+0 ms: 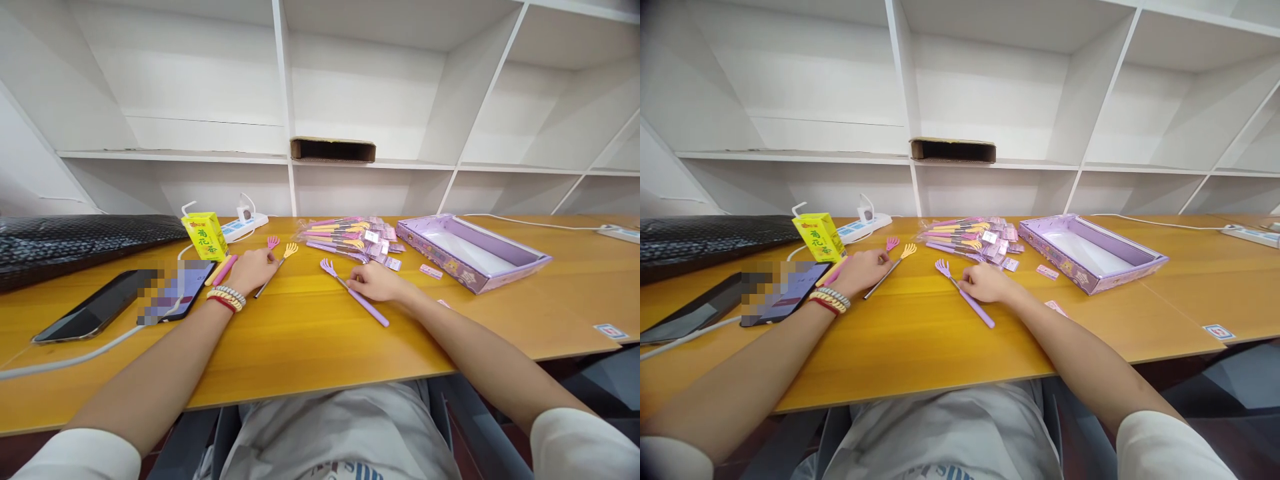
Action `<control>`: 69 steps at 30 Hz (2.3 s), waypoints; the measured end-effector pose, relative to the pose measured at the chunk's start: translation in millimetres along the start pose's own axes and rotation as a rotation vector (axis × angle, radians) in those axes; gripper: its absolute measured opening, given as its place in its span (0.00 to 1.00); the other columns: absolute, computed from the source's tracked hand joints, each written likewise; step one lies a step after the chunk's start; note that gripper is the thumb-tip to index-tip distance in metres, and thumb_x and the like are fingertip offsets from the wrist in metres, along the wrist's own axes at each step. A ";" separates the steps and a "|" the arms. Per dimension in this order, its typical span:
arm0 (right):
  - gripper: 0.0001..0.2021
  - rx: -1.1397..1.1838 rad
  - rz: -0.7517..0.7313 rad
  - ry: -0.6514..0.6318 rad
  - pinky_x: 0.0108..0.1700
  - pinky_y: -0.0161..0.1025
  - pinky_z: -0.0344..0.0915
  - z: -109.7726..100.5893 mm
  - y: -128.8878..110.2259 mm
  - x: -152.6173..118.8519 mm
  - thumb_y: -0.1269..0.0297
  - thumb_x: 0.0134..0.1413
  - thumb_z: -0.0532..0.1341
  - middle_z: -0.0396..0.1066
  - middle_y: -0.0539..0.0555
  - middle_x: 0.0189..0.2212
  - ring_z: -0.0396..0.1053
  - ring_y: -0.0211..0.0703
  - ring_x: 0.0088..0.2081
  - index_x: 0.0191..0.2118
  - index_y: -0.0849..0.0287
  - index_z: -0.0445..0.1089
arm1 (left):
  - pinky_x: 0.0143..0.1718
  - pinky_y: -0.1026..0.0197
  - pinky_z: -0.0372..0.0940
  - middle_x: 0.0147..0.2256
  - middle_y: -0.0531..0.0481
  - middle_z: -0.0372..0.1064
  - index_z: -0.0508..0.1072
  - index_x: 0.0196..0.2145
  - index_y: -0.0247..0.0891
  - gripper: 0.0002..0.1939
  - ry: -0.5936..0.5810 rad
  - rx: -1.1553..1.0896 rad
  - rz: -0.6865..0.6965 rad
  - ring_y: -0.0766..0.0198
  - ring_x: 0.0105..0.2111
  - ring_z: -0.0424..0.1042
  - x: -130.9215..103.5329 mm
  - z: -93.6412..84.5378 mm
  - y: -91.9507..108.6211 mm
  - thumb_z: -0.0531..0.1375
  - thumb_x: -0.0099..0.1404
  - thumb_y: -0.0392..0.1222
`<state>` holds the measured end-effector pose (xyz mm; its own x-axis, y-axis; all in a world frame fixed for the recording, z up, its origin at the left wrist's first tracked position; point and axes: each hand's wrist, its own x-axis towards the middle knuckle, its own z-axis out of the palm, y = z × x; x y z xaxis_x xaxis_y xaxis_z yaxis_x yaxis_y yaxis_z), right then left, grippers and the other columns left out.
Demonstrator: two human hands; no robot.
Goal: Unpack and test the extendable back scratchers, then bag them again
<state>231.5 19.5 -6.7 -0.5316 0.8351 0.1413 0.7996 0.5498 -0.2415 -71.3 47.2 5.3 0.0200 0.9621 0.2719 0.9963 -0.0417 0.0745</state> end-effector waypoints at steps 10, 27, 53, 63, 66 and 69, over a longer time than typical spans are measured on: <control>0.08 -0.026 0.233 0.206 0.29 0.31 0.55 -35.1 49.9 -2.7 0.69 0.45 0.54 0.72 0.51 0.25 0.66 0.37 0.28 0.28 0.60 0.70 | 0.41 0.59 0.62 0.41 0.47 0.68 0.70 0.40 0.40 0.16 -0.005 -0.117 0.447 0.58 0.40 0.68 -15.1 3.1 22.1 0.48 0.63 0.49; 0.17 -0.175 0.629 -0.084 0.30 0.37 0.61 -48.9 118.4 -8.4 0.52 0.36 0.63 0.71 0.58 0.28 0.68 0.48 0.32 0.29 0.61 0.73 | 0.60 0.52 0.44 0.63 0.43 0.42 0.49 0.62 0.41 0.34 -0.186 -0.143 1.065 0.52 0.61 0.46 -72.3 -10.3 99.5 0.44 0.64 0.60; 0.14 0.132 0.506 -0.163 0.40 0.35 0.63 -40.5 121.0 -6.4 0.61 0.38 0.63 0.73 0.53 0.36 0.68 0.46 0.39 0.35 0.60 0.74 | 0.38 0.61 0.60 0.33 0.49 0.69 0.69 0.39 0.38 0.14 -0.017 -0.278 0.810 0.63 0.34 0.68 -56.9 -16.6 77.6 0.48 0.66 0.47; 0.16 0.099 0.505 -0.220 0.34 0.36 0.62 -36.2 120.8 -5.0 0.56 0.32 0.67 0.73 0.52 0.30 0.68 0.46 0.36 0.30 0.60 0.72 | 0.33 0.60 0.58 0.31 0.47 0.69 0.67 0.29 0.38 0.17 -0.204 -0.171 0.571 0.61 0.30 0.67 -50.3 -10.8 74.0 0.50 0.61 0.55; 0.14 0.105 0.480 -0.236 0.33 0.35 0.61 -35.4 120.6 -4.7 0.57 0.33 0.66 0.72 0.51 0.29 0.68 0.45 0.34 0.29 0.60 0.72 | 0.31 0.61 0.57 0.29 0.48 0.69 0.67 0.27 0.38 0.17 -0.217 -0.180 0.582 0.61 0.29 0.67 -48.8 -8.9 72.0 0.49 0.62 0.54; 0.12 0.117 0.477 -0.236 0.32 0.35 0.62 -35.7 119.9 -4.8 0.61 0.33 0.66 0.72 0.51 0.29 0.68 0.44 0.34 0.29 0.60 0.72 | 0.30 0.61 0.57 0.28 0.49 0.68 0.67 0.26 0.39 0.17 -0.218 -0.186 0.587 0.62 0.28 0.67 -48.6 -8.4 71.1 0.49 0.62 0.53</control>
<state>339.8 81.9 -2.1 -0.1762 0.9580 -0.2261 0.9381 0.0938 -0.3334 -2.1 -4.7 5.4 0.5923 0.7969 0.1190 0.7840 -0.6041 0.1427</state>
